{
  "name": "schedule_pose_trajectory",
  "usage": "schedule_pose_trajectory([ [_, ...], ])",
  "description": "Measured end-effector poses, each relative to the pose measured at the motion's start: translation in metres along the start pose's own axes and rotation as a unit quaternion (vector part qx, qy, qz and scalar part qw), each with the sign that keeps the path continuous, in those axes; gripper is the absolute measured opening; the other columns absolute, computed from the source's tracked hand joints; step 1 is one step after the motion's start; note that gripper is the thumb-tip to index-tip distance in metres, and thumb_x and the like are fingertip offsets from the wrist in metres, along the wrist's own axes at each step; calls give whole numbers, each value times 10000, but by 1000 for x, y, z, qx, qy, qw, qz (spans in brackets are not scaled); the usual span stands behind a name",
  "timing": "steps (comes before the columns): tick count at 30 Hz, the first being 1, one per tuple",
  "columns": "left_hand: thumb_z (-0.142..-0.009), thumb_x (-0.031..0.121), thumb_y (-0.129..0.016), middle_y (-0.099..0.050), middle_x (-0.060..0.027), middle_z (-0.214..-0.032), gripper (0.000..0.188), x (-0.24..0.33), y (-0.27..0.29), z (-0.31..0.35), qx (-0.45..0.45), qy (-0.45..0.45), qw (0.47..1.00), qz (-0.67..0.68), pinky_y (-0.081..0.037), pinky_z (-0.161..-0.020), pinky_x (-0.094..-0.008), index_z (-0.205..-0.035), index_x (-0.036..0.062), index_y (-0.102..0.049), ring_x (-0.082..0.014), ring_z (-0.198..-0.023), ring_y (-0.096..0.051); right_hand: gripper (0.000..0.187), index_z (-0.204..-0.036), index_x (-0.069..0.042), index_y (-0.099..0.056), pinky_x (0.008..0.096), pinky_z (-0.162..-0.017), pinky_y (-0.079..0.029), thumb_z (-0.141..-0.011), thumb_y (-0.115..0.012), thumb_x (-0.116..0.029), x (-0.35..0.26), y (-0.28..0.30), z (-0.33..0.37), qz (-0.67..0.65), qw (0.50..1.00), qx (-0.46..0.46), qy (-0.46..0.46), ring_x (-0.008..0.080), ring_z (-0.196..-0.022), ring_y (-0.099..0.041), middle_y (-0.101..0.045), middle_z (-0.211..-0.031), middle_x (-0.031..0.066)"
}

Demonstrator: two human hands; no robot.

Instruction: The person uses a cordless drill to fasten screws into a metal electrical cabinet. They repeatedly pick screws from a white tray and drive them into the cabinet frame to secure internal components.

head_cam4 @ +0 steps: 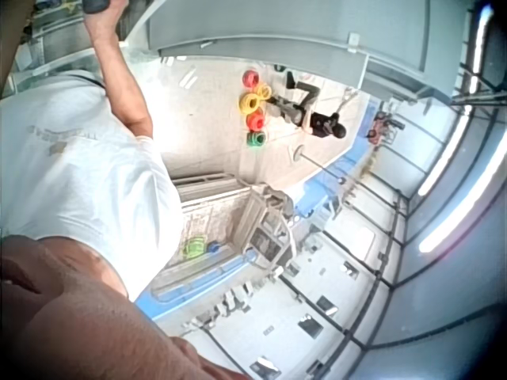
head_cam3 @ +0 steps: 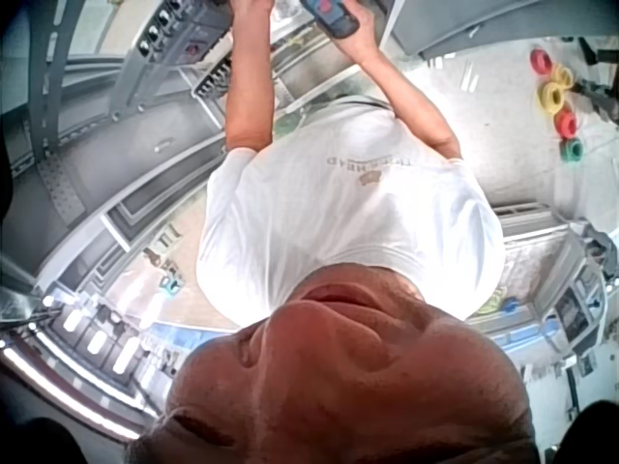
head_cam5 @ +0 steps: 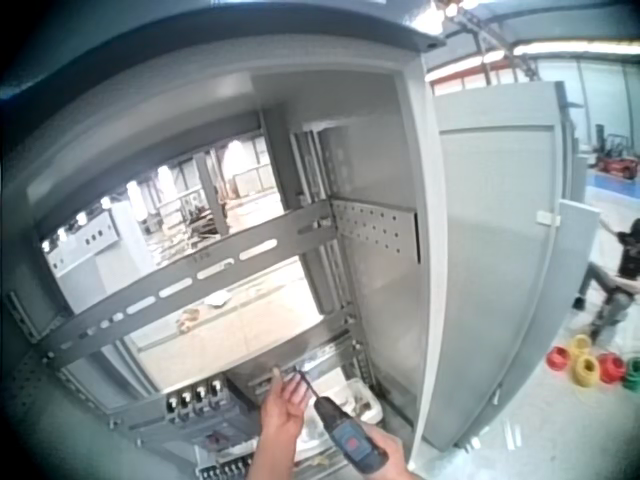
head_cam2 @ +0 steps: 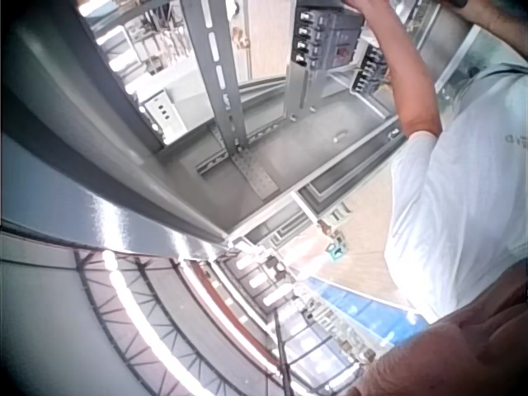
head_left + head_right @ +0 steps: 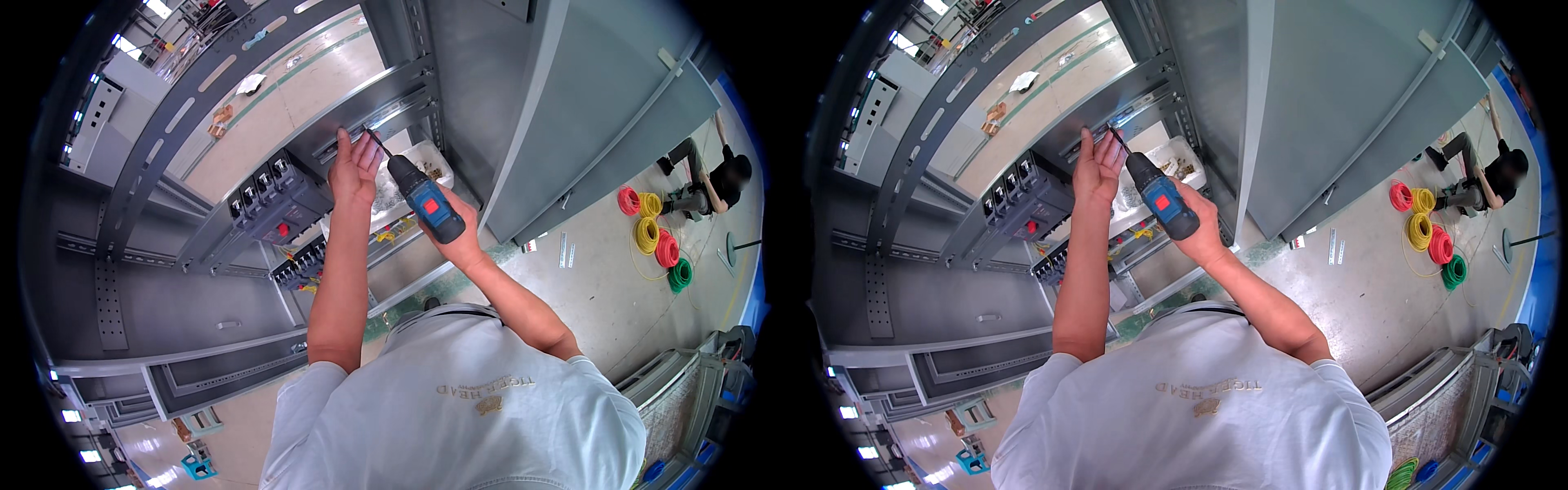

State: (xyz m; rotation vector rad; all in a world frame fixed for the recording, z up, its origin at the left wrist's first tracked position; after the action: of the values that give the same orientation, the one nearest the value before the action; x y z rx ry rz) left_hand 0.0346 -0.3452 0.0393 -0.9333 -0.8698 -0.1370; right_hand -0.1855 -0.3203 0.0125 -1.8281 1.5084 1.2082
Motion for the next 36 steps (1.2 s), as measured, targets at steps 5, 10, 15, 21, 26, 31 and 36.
schedule_pose_trajectory([
  [5,-951,472,-688,-719,-123,-1171,463,0,0,2,-3,-2,1000,-7,-552,-928,-377,-1109,44,-612,-247,-1145,-682,580,-1284,1,-615,343,-908,-539,-734,-798,-8,2,-3,0,-5,1000,8,-1,305,-1006,-719,-717,-1115,171],
  [10,-945,485,-690,-721,-123,-1175,471,0,0,2,-10,-1,1000,-13,-536,-944,-359,-1104,48,-617,-243,-1148,-681,617,-1301,-7,-606,354,-930,-534,-717,-804,-8,3,-4,1,-2,1000,0,-7,327,-1040,-708,-710,-1154,173],
  [15,-950,474,-690,-695,-168,-1190,488,-2,5,-2,-10,-10,1000,-10,-550,-941,-392,-1125,33,-574,-293,-1134,-684,637,-1311,-16,-602,363,-934,-534,-708,-808,-13,3,-6,-1,1,1000,2,-4,339,-1056,-701,-709,-1160,171],
  [21,-952,461,-693,-681,-193,-1178,490,-1,4,-2,-12,-18,1000,-8,-578,-883,-403,-1110,22,-542,-320,-1122,-687,540,-1296,-23,-619,369,-909,-538,-772,-750,-19,-7,-4,-5,9,1000,3,-2,346,-1039,-698,-702,-1138,179],
  [26,-961,456,-682,-688,-190,-1140,485,0,-2,7,-14,-36,999,-17,-583,-849,-397,-1082,5,-547,-318,-1083,-698,547,-1309,-44,-621,382,-840,-544,-772,-717,-20,-7,2,-9,30,999,-3,33,380,-942,-684,-687,-1044,181],
  [31,-971,466,-666,-693,-180,-1091,521,-2,-3,10,-8,-44,998,-53,-576,-851,-382,-1104,-26,-555,-299,-1021,-709,560,-1315,-38,-618,391,-837,-540,-764,-719,-22,-8,7,-11,50,998,-12,37,379,-936,-682,-682,-1027,181],
  [36,-992,336,-657,-716,-144,-986,390,-13,36,14,-43,-113,948,-294,-560,-803,-341,-1115,-32,-623,-240,-902,-723,538,-1311,-29,-619,370,-855,-536,-786,-734,-41,-9,15,-3,47,997,-5,64,343,-944,-688,-692,-1043,163],
])
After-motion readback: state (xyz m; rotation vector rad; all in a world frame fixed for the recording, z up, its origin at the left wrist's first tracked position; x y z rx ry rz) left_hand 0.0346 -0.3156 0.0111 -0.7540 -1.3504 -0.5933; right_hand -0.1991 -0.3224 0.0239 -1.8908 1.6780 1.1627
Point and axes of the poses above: each hand's wrist, its own z-axis away from the middle knuckle, its own y-axis out of the back of the hand, x = y × z, the point moved 1 cm from there along -z, towards the middle knuckle
